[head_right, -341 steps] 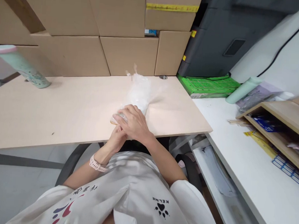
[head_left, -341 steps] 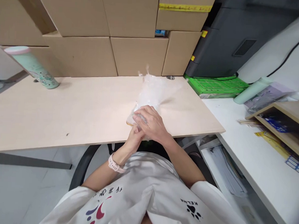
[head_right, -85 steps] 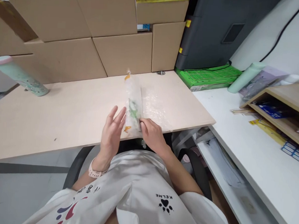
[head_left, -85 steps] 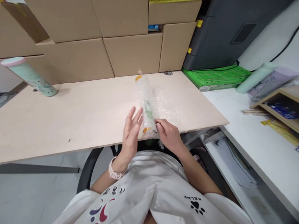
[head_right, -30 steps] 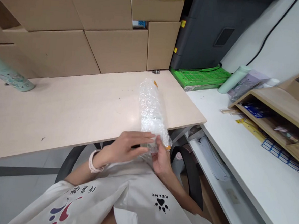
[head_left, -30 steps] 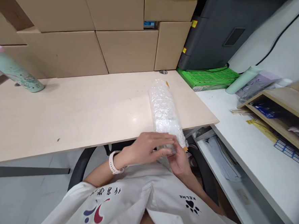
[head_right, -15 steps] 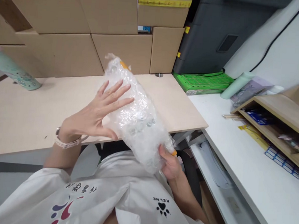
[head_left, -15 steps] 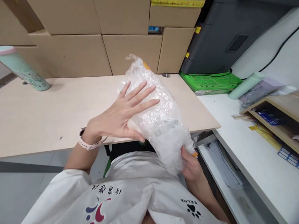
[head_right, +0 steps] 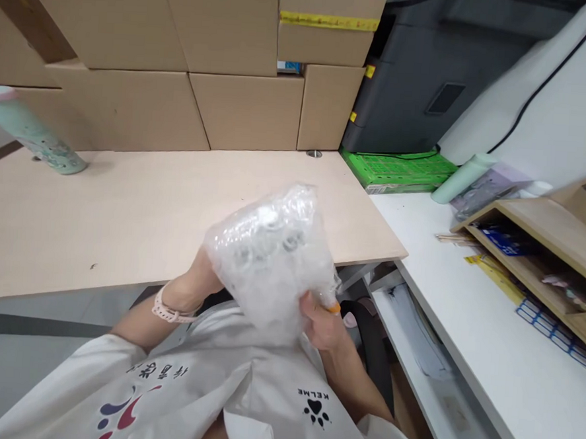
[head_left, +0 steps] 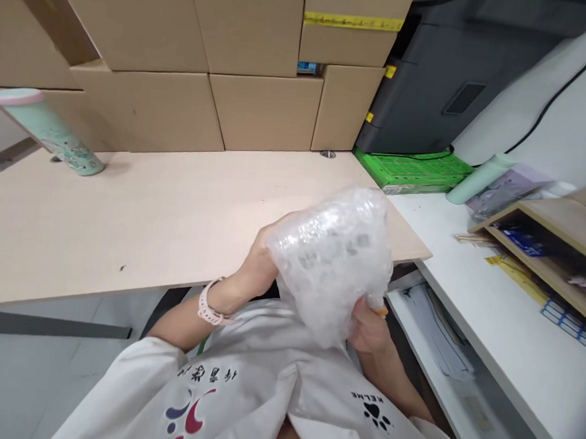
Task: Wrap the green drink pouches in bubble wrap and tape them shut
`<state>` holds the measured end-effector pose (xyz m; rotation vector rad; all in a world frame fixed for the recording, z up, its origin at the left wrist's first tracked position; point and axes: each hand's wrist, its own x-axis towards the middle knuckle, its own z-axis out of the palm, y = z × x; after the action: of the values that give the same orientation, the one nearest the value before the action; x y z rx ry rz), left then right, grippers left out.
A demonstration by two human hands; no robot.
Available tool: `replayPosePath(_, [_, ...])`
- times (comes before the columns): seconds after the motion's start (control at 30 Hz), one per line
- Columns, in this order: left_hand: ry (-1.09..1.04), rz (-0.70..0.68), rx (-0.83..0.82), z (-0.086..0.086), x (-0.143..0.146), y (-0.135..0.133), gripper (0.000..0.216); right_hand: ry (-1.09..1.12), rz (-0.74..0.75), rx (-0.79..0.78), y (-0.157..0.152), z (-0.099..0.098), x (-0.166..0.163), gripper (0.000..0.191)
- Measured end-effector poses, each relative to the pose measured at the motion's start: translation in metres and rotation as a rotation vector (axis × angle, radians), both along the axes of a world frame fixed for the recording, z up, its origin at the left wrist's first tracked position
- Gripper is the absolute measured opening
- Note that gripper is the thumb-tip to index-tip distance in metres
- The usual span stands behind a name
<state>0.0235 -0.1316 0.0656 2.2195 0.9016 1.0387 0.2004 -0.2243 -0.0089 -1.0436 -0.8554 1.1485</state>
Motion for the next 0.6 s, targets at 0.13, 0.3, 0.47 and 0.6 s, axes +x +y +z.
replayPosePath(0.13, [0.035, 0.015, -0.047, -0.038, 0.020, 0.006, 0.056, 0.025, -0.181, -0.031, 0.005, 0.013, -0.021, 0.035])
replayPosePath(0.3, [0.103, 0.078, 0.018, -0.068, 0.016, 0.004, 0.054, 0.127, -0.267, -0.021, 0.038, 0.010, -0.047, 0.033])
replayPosePath(0.47, [0.264, 0.196, 0.172, -0.092, -0.002, 0.020, 0.068, 0.164, -0.114, -0.016, 0.065, -0.001, -0.056, 0.034])
replayPosePath(0.6, [0.298, 0.363, 0.158, -0.101, -0.024, 0.049, 0.085, -0.132, -0.229, 0.089, 0.063, -0.002, -0.041, 0.066])
